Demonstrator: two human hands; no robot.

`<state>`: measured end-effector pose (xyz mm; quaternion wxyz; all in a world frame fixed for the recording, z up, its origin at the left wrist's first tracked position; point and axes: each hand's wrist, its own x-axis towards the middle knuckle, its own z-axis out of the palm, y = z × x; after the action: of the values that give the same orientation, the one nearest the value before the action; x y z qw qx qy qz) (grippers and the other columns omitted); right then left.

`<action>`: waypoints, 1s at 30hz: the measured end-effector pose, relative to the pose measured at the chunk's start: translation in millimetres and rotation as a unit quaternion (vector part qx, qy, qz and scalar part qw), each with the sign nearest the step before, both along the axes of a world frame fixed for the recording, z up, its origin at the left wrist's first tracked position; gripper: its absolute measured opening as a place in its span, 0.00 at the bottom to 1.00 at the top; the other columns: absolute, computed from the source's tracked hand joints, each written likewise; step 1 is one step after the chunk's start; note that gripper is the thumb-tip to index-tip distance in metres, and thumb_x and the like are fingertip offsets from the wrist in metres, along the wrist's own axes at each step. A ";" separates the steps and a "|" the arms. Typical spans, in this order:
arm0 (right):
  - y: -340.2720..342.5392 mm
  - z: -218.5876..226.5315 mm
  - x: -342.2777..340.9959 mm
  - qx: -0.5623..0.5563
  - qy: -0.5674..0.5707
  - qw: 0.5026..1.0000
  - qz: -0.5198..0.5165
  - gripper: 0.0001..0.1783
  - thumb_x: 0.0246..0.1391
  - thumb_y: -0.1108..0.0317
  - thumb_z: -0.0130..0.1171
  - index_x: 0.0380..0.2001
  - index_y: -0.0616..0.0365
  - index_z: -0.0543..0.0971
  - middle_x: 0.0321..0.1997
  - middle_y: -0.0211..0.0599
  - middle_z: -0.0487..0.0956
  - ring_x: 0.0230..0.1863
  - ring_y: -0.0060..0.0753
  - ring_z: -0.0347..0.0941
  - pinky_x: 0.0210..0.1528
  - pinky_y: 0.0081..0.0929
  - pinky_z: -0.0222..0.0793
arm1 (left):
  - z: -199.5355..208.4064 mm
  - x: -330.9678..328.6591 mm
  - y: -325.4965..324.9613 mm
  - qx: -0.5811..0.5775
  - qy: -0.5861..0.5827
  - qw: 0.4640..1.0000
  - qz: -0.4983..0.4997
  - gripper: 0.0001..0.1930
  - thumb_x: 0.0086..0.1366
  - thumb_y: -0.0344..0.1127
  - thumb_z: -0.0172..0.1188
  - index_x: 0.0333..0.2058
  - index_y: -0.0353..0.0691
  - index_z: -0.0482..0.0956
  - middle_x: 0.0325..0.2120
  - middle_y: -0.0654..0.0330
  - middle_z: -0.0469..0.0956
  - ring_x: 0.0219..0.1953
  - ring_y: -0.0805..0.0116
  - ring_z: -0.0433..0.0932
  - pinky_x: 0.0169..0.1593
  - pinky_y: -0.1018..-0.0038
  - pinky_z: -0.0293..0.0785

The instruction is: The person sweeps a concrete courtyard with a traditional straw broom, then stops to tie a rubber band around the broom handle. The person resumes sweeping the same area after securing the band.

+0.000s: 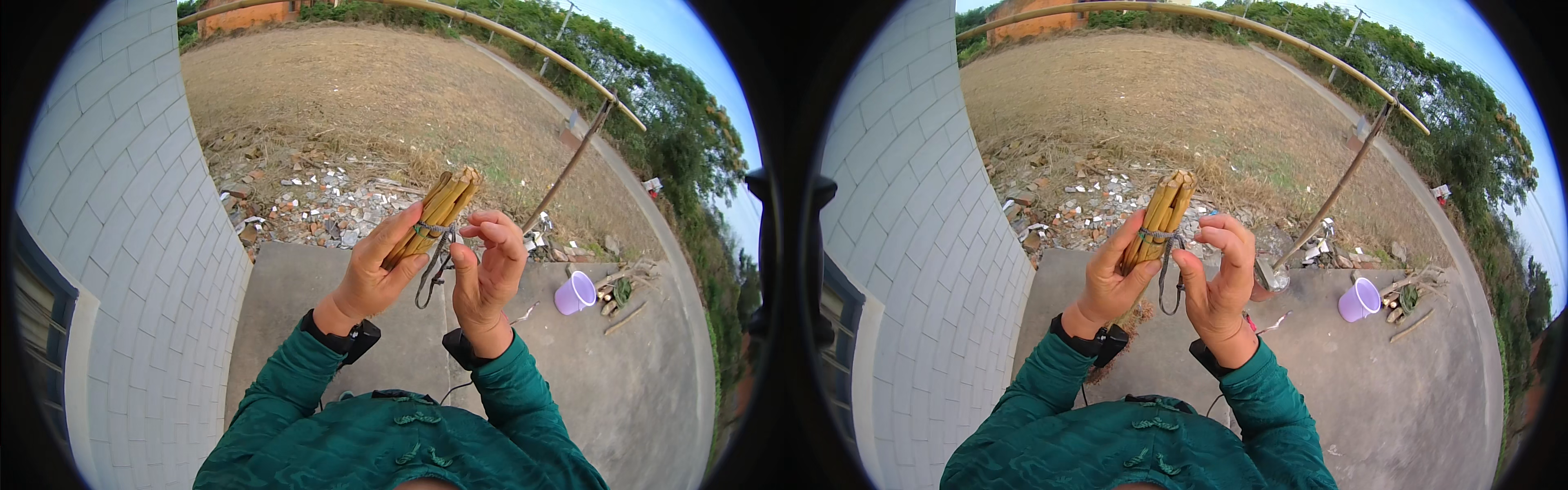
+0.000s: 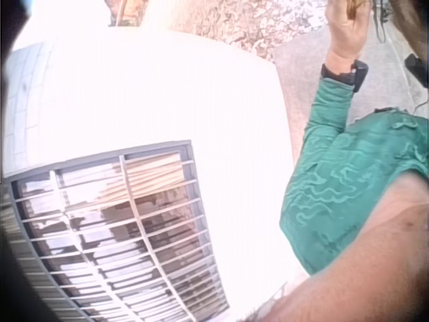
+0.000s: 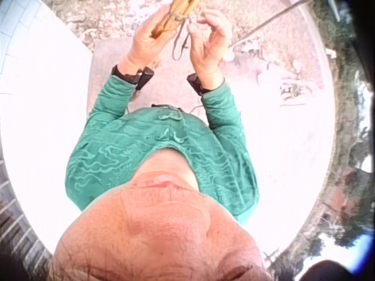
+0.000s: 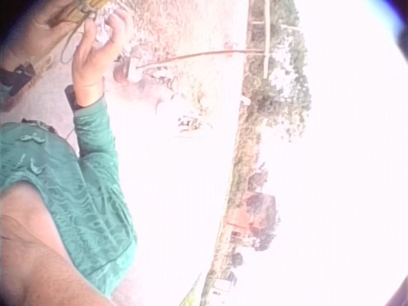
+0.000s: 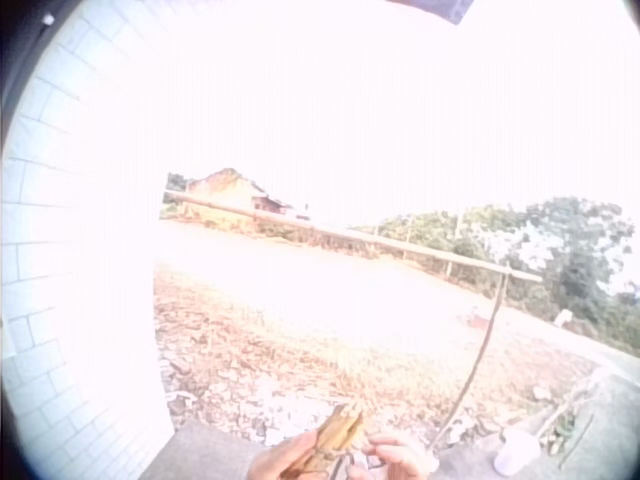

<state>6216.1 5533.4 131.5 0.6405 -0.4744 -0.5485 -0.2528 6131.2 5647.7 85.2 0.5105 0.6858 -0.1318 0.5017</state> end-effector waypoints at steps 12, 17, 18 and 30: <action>-6.4 13.4 -13.8 -0.119 -0.120 0.975 -0.145 0.16 0.43 0.85 0.64 0.37 0.63 0.76 0.33 0.43 0.77 0.31 0.35 0.76 0.33 0.25 0.72 | 0.6 9.8 -6.4 -0.058 -0.058 0.997 -0.002 0.23 0.67 0.34 0.56 0.56 0.33 0.60 0.47 0.55 0.73 0.47 0.73 0.73 0.48 0.77 0.72; -7.0 20.9 -15.5 -0.132 -0.127 0.977 -0.113 0.16 0.42 0.84 0.63 0.37 0.63 0.76 0.32 0.42 0.76 0.31 0.41 0.75 0.31 0.31 0.71 | 4.5 5.4 -10.1 -0.105 -0.048 0.993 -0.020 0.21 0.67 0.30 0.56 0.54 0.33 0.61 0.48 0.54 0.72 0.47 0.73 0.73 0.49 0.76 0.72; -6.7 22.3 -15.9 -0.139 -0.126 0.975 -0.116 0.16 0.42 0.83 0.63 0.37 0.63 0.76 0.32 0.42 0.76 0.31 0.41 0.75 0.31 0.31 0.71 | 5.1 4.6 -9.6 -0.116 -0.044 0.992 -0.022 0.20 0.67 0.30 0.56 0.54 0.33 0.61 0.48 0.54 0.72 0.47 0.72 0.73 0.49 0.76 0.71; -8.7 39.5 -13.6 -0.194 -0.286 0.905 -0.247 0.13 0.39 0.81 0.65 0.30 0.61 0.74 0.28 0.37 0.75 0.28 0.38 0.72 0.26 0.31 0.68 | -2.7 10.4 -7.1 -0.105 -0.072 0.991 0.036 0.18 0.63 0.27 0.60 0.48 0.33 0.66 0.41 0.55 0.77 0.41 0.73 0.77 0.43 0.77 0.75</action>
<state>6202.6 5524.7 171.1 0.2691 -0.6170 -0.6111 -0.4166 6141.6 5640.6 82.5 0.5508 0.5944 -0.0901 0.5790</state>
